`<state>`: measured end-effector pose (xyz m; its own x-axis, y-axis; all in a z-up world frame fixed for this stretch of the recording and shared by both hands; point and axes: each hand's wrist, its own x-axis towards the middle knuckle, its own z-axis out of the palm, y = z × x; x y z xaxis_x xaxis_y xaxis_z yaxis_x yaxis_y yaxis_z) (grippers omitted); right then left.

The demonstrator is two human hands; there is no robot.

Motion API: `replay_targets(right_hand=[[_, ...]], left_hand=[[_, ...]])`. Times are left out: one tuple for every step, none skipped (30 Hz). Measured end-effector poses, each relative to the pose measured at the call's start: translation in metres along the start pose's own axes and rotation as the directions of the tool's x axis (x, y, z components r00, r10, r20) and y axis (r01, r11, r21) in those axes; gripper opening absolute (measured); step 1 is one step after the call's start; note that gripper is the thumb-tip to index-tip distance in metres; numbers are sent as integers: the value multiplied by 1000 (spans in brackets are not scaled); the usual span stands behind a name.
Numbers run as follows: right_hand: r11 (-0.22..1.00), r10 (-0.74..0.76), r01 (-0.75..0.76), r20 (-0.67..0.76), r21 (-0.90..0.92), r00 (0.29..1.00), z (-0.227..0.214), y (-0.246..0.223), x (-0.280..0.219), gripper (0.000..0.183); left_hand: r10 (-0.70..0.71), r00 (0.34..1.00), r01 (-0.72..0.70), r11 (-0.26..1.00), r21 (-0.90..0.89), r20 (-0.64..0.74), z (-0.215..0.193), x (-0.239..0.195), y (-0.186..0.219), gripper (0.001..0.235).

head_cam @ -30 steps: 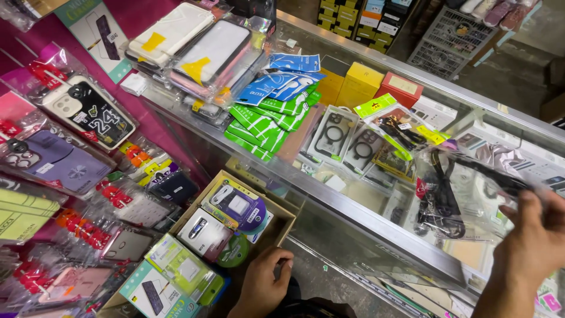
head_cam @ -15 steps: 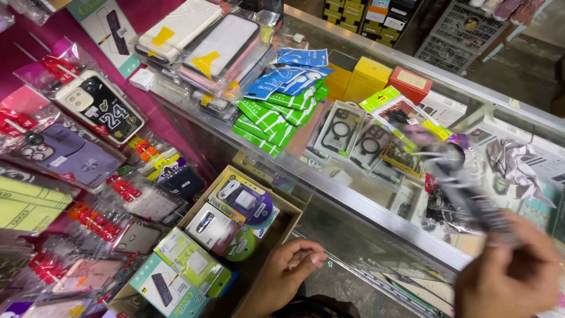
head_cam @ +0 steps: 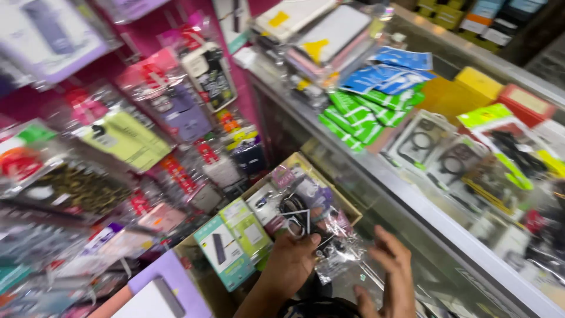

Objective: Organizing and packing various small electronic accessories into a cardboard box.

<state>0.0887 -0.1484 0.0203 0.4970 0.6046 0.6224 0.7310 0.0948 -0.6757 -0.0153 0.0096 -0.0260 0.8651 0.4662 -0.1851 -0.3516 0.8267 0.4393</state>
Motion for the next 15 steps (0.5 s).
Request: replay_targets(right_hand=[[982, 134, -129, -28, 140, 991, 7, 7, -7, 60], [980, 129, -126, -9, 155, 992, 13, 24, -19, 60], [859, 364, -357, 53, 366, 930, 20, 41, -31, 58], [643, 562, -553, 164, 530, 811, 25, 58, -45, 57], [638, 558, -560, 184, 529, 809, 31, 58, -47, 57], [449, 649, -675, 305, 586, 697, 36, 58, -50, 50], [238, 703, -758, 431, 607, 566, 40, 58, -52, 42], [236, 698, -765, 443, 599, 562, 46, 61, -57, 42], [192, 683, -755, 467, 627, 562, 52, 64, -61, 36], [145, 670, -744, 489, 652, 559, 56, 66, -68, 30], [141, 669, -753, 499, 642, 551, 59, 66, -72, 30], [174, 660, -728, 470, 663, 586, 62, 68, -74, 27], [207, 650, -702, 440, 682, 620, 65, 69, -77, 25], [205, 649, -707, 446, 677, 616, 66, 68, -77, 25], [225, 651, -706, 436, 672, 622, 66, 68, -77, 23]], left_hand=[[34, 998, -32, 999, 40, -48, -10, -2, -2, 45], [53, 997, -51, 998, 37, -64, -13, -4, -3, 45], [63, 995, -62, 998, 16, -80, -17, -6, -5, 43], [68, 993, -69, 998, -7, -95, -20, -8, -8, 40], [82, 991, -84, 996, -11, -109, -19, -11, -5, 40], [59, 994, -58, 998, 20, -94, -17, -15, -2, 38], [36, 996, -32, 998, 52, -81, -15, -18, 0, 36], [46, 995, -42, 998, 46, -90, -15, -18, 5, 36], [17, 989, -2, 995, 95, -149, -15, -19, 9, 35], [-15, 977, 45, 989, 139, -210, -15, -22, 13, 34], [-11, 975, 41, 991, 130, -220, -22, -25, 14, 34], [45, 971, 29, 953, 303, -236, -30, -27, 16, 27], [101, 965, 24, 885, 465, -243, -37, -28, 18, 23], [104, 963, 23, 887, 462, -248, -45, -30, 20, 23], [99, 945, 47, 903, 427, -313, -54, -31, 23, 20]])
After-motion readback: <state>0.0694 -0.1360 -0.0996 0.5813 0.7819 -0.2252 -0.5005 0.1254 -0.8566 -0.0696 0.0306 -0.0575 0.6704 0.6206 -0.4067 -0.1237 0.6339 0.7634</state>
